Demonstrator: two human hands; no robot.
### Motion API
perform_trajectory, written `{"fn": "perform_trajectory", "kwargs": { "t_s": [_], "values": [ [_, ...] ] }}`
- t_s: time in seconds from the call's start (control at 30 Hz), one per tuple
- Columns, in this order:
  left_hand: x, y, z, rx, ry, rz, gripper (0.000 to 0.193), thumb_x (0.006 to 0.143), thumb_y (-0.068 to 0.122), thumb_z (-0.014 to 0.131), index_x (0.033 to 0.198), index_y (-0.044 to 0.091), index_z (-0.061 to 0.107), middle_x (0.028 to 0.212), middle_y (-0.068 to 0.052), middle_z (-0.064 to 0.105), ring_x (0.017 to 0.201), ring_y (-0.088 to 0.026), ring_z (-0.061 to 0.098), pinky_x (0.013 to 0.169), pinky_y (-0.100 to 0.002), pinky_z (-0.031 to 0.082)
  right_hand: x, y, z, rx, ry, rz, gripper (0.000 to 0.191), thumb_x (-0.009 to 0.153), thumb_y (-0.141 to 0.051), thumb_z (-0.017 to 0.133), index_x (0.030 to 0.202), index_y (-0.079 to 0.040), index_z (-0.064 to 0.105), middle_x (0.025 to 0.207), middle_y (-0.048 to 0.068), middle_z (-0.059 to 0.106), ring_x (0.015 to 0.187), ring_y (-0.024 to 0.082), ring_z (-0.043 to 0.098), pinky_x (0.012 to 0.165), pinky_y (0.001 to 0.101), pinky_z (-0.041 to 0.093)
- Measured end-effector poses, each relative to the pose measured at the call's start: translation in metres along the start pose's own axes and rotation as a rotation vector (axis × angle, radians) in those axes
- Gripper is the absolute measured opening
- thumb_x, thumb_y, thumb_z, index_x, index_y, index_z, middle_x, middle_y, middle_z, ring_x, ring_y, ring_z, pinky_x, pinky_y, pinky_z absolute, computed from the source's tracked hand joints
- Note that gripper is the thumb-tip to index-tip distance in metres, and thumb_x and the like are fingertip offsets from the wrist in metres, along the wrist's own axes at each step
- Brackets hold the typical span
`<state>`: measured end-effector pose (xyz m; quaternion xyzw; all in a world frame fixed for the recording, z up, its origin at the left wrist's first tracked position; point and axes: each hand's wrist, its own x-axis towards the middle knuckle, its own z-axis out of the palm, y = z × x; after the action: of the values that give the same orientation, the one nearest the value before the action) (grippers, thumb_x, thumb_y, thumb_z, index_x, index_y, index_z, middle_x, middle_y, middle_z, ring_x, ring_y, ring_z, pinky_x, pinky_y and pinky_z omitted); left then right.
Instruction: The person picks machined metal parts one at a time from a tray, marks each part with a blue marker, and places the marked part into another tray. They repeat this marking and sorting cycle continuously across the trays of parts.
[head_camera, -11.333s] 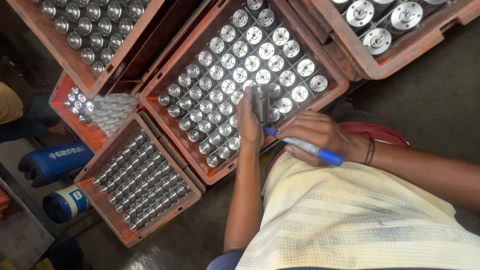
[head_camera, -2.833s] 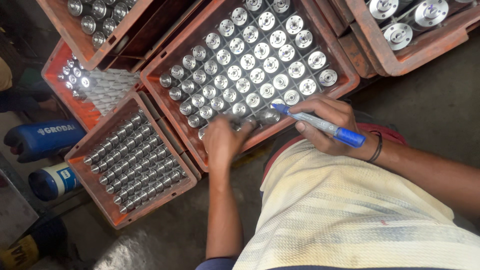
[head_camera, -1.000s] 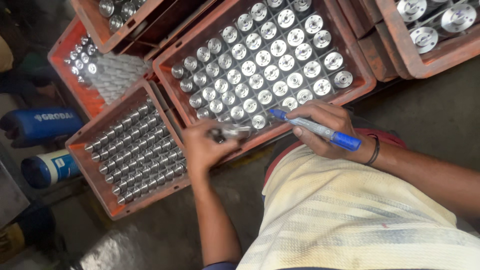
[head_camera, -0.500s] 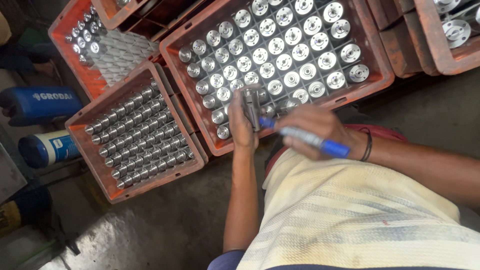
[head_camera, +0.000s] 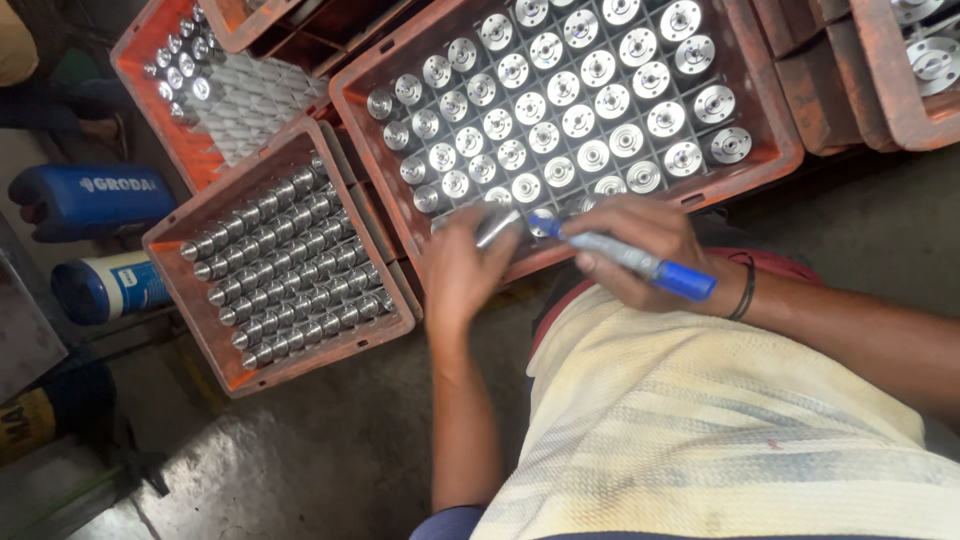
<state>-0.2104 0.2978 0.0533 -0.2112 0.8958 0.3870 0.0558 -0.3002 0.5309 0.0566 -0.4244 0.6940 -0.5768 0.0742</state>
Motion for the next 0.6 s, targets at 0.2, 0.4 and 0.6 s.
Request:
{"fn": "perform_trajectory", "kwargs": {
  "t_s": [0.2,0.4,0.6],
  "values": [
    [-0.008,-0.018,-0.023,-0.257,0.111,-0.097,0.025,0.091,0.019,0.071,0.109,0.002,0.075,0.092,-0.016,0.076,0.074,-0.019,0.074,0.066,-0.034,0.054,0.0,0.003,-0.003,-0.001,0.019,0.028,0.024,0.091,-0.007,0.071,0.113,0.001,0.067,0.093,0.013,0.072,0.08,0.022,0.071,0.069,0.0334,0.054],
    [0.002,-0.02,-0.006,0.483,0.002,-0.112,0.046,0.066,0.036,0.093,0.094,0.001,0.08,0.077,-0.02,0.074,0.069,-0.029,0.07,0.066,-0.041,0.054,-0.004,0.004,-0.003,-0.013,0.015,0.027,0.023,0.092,-0.006,0.07,0.114,0.001,0.067,0.094,0.014,0.071,0.081,0.022,0.071,0.07,0.0335,0.055],
    [-0.003,-0.041,-0.049,-0.202,0.047,0.173,0.042,0.072,0.035,0.081,0.101,0.004,0.079,0.09,-0.008,0.072,0.077,-0.017,0.069,0.072,-0.033,0.056,0.001,-0.001,-0.004,0.016,0.046,0.04,0.023,0.092,-0.006,0.07,0.113,0.001,0.066,0.093,0.013,0.071,0.08,0.022,0.072,0.069,0.0318,0.056]
  ]
}}
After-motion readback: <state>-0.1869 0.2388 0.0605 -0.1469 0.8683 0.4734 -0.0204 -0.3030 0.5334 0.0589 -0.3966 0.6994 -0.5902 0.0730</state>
